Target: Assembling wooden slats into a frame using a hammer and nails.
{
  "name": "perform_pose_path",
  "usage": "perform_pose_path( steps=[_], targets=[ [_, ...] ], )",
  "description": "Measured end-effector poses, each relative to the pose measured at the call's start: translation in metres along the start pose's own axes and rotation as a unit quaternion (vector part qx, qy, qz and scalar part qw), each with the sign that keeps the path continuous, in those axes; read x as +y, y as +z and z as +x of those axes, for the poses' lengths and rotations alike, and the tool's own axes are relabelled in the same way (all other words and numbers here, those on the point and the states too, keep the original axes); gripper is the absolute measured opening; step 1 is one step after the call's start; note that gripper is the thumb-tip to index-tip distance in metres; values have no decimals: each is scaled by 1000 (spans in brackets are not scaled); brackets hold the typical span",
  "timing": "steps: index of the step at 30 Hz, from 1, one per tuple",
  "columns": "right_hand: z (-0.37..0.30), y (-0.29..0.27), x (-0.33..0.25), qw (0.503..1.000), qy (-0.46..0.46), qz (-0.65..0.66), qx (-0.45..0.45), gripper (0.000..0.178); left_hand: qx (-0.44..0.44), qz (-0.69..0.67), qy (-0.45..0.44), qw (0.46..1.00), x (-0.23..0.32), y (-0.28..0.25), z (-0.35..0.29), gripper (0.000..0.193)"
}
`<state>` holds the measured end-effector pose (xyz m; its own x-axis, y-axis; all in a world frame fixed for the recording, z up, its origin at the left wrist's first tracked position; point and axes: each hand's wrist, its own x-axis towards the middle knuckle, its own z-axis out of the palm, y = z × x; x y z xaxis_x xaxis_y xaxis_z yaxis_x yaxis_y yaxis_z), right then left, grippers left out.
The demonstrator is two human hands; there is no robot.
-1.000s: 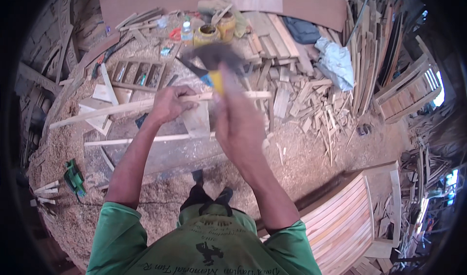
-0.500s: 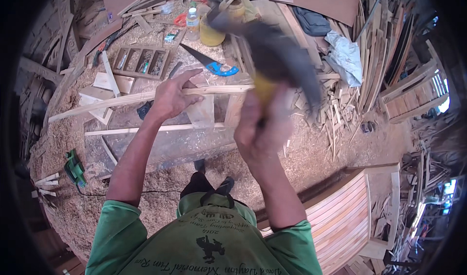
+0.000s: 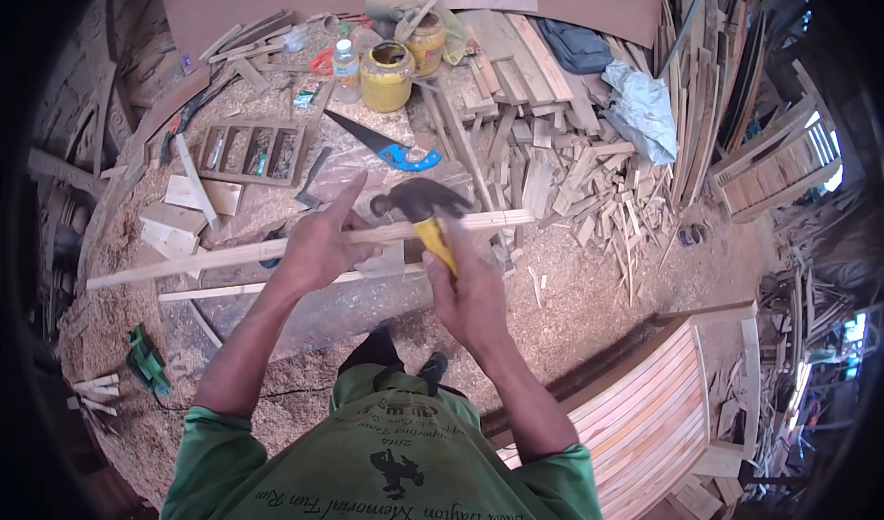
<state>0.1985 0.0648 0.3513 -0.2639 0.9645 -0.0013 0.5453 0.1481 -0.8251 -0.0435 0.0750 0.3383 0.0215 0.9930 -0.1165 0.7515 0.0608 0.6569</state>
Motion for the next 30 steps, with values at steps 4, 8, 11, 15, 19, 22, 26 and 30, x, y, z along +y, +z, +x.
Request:
perform_pose_path(
  steps=[4,8,11,15,19,22,26,30],
  targets=[
    [22,25,30,978,31,145,147,43,-133,-134,0,982,0,-14,17,74],
    [17,25,20,974,129,138,124,29,-219,-126,133,958,-20,-3,47,31],
    [5,23,22,973,139,100,154,17,-243,-112,179,947,-12,-5,63,23],
    [-7,20,20,970,162,95,153,16,-263,-251,86,928,-48,4,85,23],
    [-13,18,13,959,212,114,148,18,-137,65,1,988,-163,6,123,25],
    [-7,25,6,948,229,125,184,25,164,89,2,982,-302,5,158,15],
    [-6,26,0,925,278,175,189,33,226,182,-51,956,-372,-30,202,12],
    [8,24,-3,925,280,193,172,36,100,365,-120,918,-355,-21,222,15]
  ],
)
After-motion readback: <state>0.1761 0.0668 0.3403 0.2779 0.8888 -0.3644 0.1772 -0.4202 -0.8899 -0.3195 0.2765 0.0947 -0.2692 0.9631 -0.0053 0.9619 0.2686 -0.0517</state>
